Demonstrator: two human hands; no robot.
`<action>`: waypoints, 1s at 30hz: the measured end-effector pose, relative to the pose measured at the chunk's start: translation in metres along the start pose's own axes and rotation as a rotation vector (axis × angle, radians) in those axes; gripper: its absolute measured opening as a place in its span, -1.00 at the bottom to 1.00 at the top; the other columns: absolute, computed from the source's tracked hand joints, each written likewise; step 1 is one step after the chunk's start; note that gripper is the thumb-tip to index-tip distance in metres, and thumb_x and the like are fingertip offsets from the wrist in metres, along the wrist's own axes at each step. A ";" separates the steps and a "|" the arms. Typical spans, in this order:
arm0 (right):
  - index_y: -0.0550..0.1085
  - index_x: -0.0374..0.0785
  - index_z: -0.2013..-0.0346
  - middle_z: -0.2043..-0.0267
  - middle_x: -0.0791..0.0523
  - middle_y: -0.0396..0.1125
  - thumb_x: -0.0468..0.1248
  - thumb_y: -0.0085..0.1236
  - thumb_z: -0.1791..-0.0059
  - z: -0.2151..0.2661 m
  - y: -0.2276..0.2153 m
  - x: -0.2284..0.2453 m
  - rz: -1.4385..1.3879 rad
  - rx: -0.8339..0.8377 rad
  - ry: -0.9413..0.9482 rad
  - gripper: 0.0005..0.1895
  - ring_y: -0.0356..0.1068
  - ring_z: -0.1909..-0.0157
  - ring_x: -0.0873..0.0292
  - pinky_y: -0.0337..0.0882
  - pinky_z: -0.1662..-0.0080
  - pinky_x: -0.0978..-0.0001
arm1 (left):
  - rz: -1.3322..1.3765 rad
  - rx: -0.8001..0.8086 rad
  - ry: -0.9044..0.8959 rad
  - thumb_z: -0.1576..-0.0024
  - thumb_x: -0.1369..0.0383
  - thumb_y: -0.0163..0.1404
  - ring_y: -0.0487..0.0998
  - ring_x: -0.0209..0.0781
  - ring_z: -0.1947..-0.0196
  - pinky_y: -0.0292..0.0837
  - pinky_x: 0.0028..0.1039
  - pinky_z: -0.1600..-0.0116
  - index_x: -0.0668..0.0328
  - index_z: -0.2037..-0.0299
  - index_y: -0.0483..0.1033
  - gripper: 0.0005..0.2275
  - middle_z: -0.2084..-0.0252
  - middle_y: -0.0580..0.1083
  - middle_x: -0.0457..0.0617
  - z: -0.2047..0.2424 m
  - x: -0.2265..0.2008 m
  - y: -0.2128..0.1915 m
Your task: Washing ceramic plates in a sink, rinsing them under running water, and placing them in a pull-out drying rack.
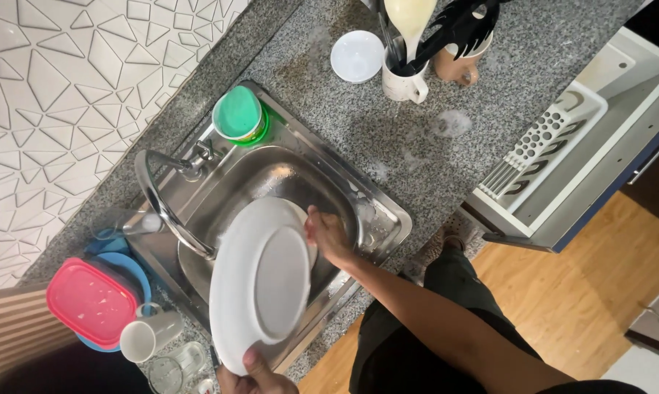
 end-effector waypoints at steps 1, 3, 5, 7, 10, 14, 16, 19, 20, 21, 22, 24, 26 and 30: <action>0.45 -0.14 0.54 0.65 0.24 0.28 0.03 -0.24 -0.22 -0.002 -0.004 -0.005 0.004 0.000 0.000 -0.44 0.29 0.59 0.30 0.34 0.45 0.50 | 0.001 -0.001 -0.003 -0.23 -0.04 -0.10 0.50 0.00 0.36 0.28 -0.37 0.34 0.46 0.16 0.50 -0.47 0.36 0.46 0.19 0.001 -0.001 -0.003; 0.52 -0.27 0.30 0.52 0.18 0.32 -0.07 -0.09 -0.21 -0.008 -0.007 -0.008 -0.007 0.029 -0.051 -0.61 0.35 0.45 0.30 0.39 0.35 0.58 | -0.154 -0.036 0.023 -0.20 -0.13 -0.15 0.38 -0.11 0.59 0.14 -0.43 0.48 0.40 0.29 0.48 -0.43 0.56 0.39 0.08 0.001 -0.007 -0.010; 0.55 -0.23 0.25 0.40 0.15 0.40 -0.05 -0.06 -0.18 -0.002 -0.006 -0.013 0.013 0.000 0.106 -0.64 0.39 0.37 0.29 0.41 0.31 0.55 | -0.152 -0.035 0.014 -0.22 -0.12 -0.15 0.40 -0.08 0.52 0.17 -0.42 0.43 0.42 0.22 0.48 -0.43 0.49 0.39 0.10 0.002 0.003 -0.013; 0.58 -0.20 0.19 0.28 0.12 0.48 -0.03 -0.02 -0.15 0.011 -0.005 -0.012 0.033 -0.030 0.256 -0.66 0.42 0.30 0.28 0.44 0.26 0.51 | -0.142 -0.036 0.007 -0.23 -0.12 -0.16 0.41 -0.05 0.45 0.21 -0.40 0.38 0.43 0.15 0.47 -0.42 0.43 0.40 0.13 0.003 0.004 -0.010; 0.43 -0.30 0.05 0.07 -0.01 0.43 0.07 -0.37 -0.21 0.038 0.025 -0.011 -0.176 0.136 0.434 -0.47 0.43 0.07 0.04 0.45 -0.04 0.23 | -0.141 -0.042 0.023 -0.19 -0.16 -0.19 0.42 -0.09 0.56 0.17 -0.43 0.50 0.39 0.24 0.49 -0.41 0.49 0.44 0.11 0.009 -0.007 -0.006; 0.50 -0.23 0.22 0.38 0.05 0.38 -0.05 -0.23 -0.20 0.039 0.027 -0.036 -0.383 -0.015 0.561 -0.60 0.43 0.31 0.03 0.52 0.28 0.11 | -0.140 0.153 0.021 -0.21 -0.03 -0.19 0.29 -0.21 0.74 0.14 -0.46 0.62 0.32 0.32 0.48 -0.52 0.67 0.33 0.04 0.020 -0.021 0.017; 0.48 -0.21 0.27 0.42 0.07 0.35 -0.04 -0.21 -0.19 0.033 0.024 -0.039 -0.383 -0.031 0.528 -0.61 0.41 0.34 0.04 0.48 0.32 0.12 | -0.249 0.121 0.051 -0.21 -0.08 -0.22 0.06 -0.30 0.82 -0.10 -0.47 0.62 0.25 0.44 0.47 -0.49 0.81 0.12 -0.11 0.024 -0.025 0.017; 0.42 -0.15 0.44 0.55 0.12 0.26 -0.02 -0.14 -0.14 0.027 0.014 -0.044 -0.372 -0.084 0.448 -0.62 0.35 0.45 0.08 0.37 0.44 0.14 | -0.113 0.094 0.009 -0.18 -0.11 -0.19 0.07 -0.33 0.80 -0.12 -0.52 0.62 0.28 0.48 0.43 -0.47 0.79 0.18 -0.08 0.024 -0.019 0.012; 0.39 -0.13 0.52 0.61 0.15 0.22 -0.01 -0.11 -0.11 0.024 0.008 -0.044 -0.367 -0.110 0.405 -0.60 0.31 0.50 0.10 0.31 0.51 0.16 | -0.027 0.126 0.007 -0.18 -0.07 -0.18 0.31 -0.16 0.57 0.04 -0.53 0.63 0.38 0.35 0.43 -0.48 0.18 0.22 0.15 0.020 -0.027 0.015; 0.36 -0.10 0.60 0.67 0.17 0.17 0.01 -0.07 -0.09 0.021 0.003 -0.044 -0.361 -0.135 0.361 -0.58 0.28 0.56 0.12 0.25 0.57 0.17 | 0.060 0.158 0.006 -0.18 -0.02 -0.18 0.54 0.01 0.34 0.20 -0.55 0.65 0.49 0.22 0.43 -0.48 -0.43 0.26 0.38 0.017 -0.036 0.017; 0.36 -0.10 0.60 0.67 0.17 0.17 0.01 -0.07 -0.09 0.022 0.002 -0.046 -0.361 -0.137 0.362 -0.58 0.28 0.56 0.12 0.25 0.57 0.17 | 0.060 0.160 0.005 -0.18 -0.02 -0.18 0.54 0.01 0.34 0.20 -0.55 0.65 0.49 0.22 0.43 -0.48 -0.43 0.26 0.38 0.021 -0.023 0.016; 0.30 -0.12 0.62 0.65 0.16 0.12 -0.06 -0.12 -0.03 0.016 0.000 -0.030 -0.348 -0.114 0.167 -0.64 0.21 0.54 0.16 0.20 0.49 0.16 | -0.008 0.098 -0.112 -0.18 -0.06 -0.10 0.39 -0.10 0.50 0.09 -0.47 0.48 0.39 0.33 0.42 -0.50 0.49 0.40 0.08 0.027 0.016 0.008; 0.32 -0.13 0.68 0.72 0.17 0.17 -0.03 -0.18 -0.07 0.017 -0.001 -0.013 -0.251 -0.043 0.035 -0.53 0.26 0.61 0.16 0.19 0.57 0.20 | 0.001 0.091 -0.122 -0.18 -0.08 -0.12 0.42 -0.07 0.46 0.14 -0.42 0.45 0.40 0.29 0.43 -0.48 0.45 0.42 0.10 0.026 0.019 0.006; 0.41 -0.20 0.70 0.73 0.10 0.32 0.02 -0.29 -0.17 0.018 0.001 0.009 0.053 0.110 -0.173 -0.36 0.39 0.67 0.09 0.33 0.63 0.25 | 0.179 0.014 -0.036 -0.15 -0.16 -0.10 0.59 0.17 0.09 0.61 -0.23 0.25 0.35 0.07 0.47 -0.41 0.13 0.52 0.20 0.021 0.017 0.000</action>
Point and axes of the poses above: each hand's wrist, its own z-axis away from the middle knuckle, its own y-axis out of the palm, x = y × z, the point moved 10 cm from there along -z, towards the middle knuckle
